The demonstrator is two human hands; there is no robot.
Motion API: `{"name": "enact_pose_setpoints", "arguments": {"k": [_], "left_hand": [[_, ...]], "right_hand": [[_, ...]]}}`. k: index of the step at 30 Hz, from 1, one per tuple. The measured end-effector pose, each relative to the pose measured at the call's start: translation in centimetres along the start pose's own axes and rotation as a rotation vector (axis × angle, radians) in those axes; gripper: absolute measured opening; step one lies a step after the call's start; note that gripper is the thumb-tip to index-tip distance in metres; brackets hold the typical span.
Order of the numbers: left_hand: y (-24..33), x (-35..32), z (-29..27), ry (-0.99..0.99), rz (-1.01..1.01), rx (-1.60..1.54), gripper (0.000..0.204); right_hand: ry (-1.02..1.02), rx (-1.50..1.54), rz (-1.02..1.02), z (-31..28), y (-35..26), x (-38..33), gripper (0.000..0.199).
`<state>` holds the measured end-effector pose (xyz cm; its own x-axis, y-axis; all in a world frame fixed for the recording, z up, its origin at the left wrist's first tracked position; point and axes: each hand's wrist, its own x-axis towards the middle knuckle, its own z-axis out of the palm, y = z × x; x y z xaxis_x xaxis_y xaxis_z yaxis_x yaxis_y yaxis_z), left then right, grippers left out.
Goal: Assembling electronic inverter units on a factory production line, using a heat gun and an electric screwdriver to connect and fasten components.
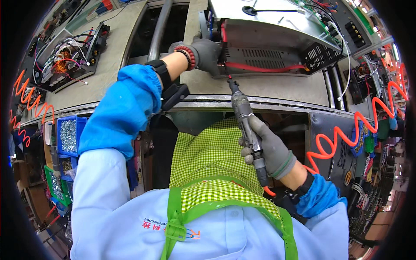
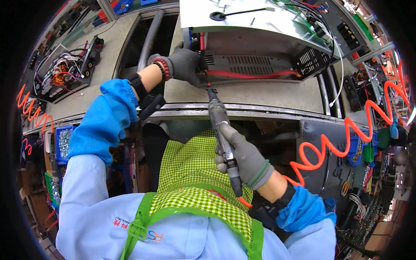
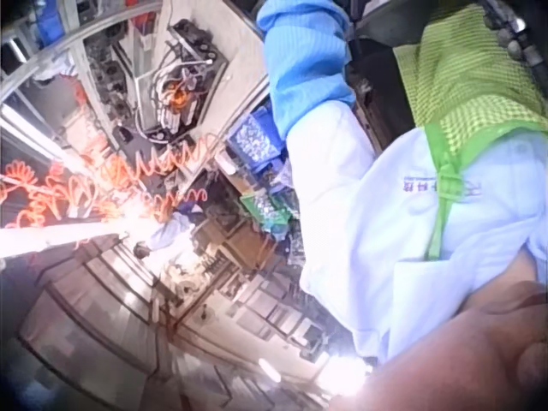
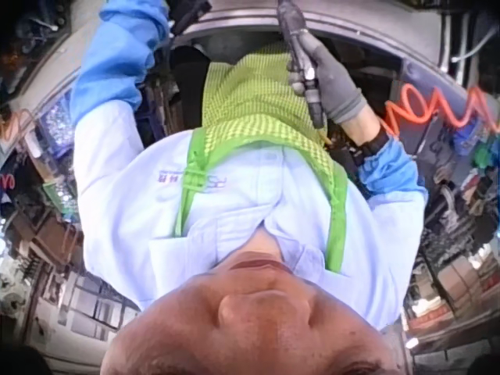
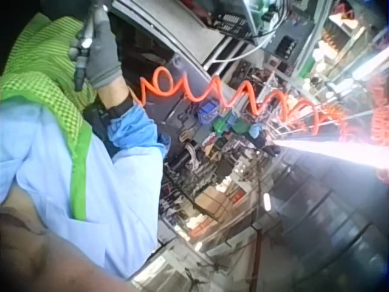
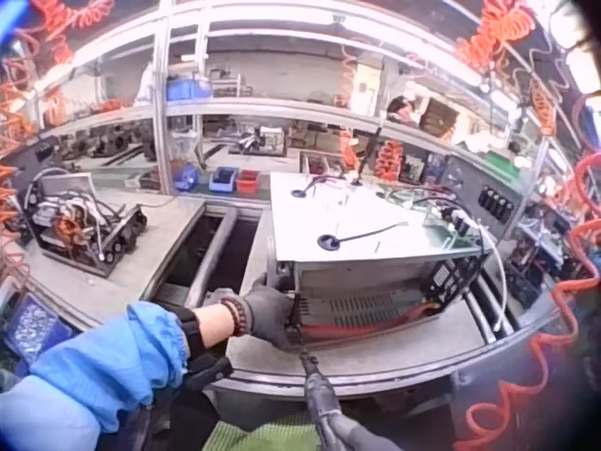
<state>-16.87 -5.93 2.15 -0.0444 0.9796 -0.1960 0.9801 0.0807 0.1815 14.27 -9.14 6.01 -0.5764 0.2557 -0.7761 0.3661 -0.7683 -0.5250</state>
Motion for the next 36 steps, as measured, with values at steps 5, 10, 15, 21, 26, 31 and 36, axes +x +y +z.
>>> {"name": "enact_pose_setpoints", "arguments": {"k": [5, 10, 15, 21, 26, 31, 36], "left_hand": [[1.8, 1.1, 0.1, -0.004, -0.006, 0.021, 0.044], [3.3, 2.3, 0.0, 0.043, -0.030, 0.011, 0.037], [2.9, 4.9, 2.8, 0.102, 0.002, 0.014, 0.037], [3.6, 5.3, 2.1, 0.126, 0.063, -0.077, 0.042], [4.4, 5.0, 2.8, 0.320, 0.072, -0.107, 0.045], [5.2, 4.5, 0.9, 0.099, 0.004, 0.008, 0.044], [4.9, 4.9, 1.1, 0.037, 0.009, 0.035, 0.038]], "right_hand": [[0.150, -0.458, -0.002, 0.8, -3.4, -2.3, 0.058], [0.433, -0.893, 0.079, 3.2, -7.2, -3.6, 0.073], [0.587, -1.087, 0.143, 5.2, -8.0, -3.2, 0.080], [0.629, -1.096, 0.166, 5.0, -9.4, -3.6, 0.069], [0.703, -1.254, 0.231, 5.7, -11.2, -3.8, 0.076], [0.749, -1.332, 0.233, 6.5, -11.3, -4.0, 0.072], [0.740, -1.368, 0.255, 6.1, -12.1, -3.4, 0.070]]}}
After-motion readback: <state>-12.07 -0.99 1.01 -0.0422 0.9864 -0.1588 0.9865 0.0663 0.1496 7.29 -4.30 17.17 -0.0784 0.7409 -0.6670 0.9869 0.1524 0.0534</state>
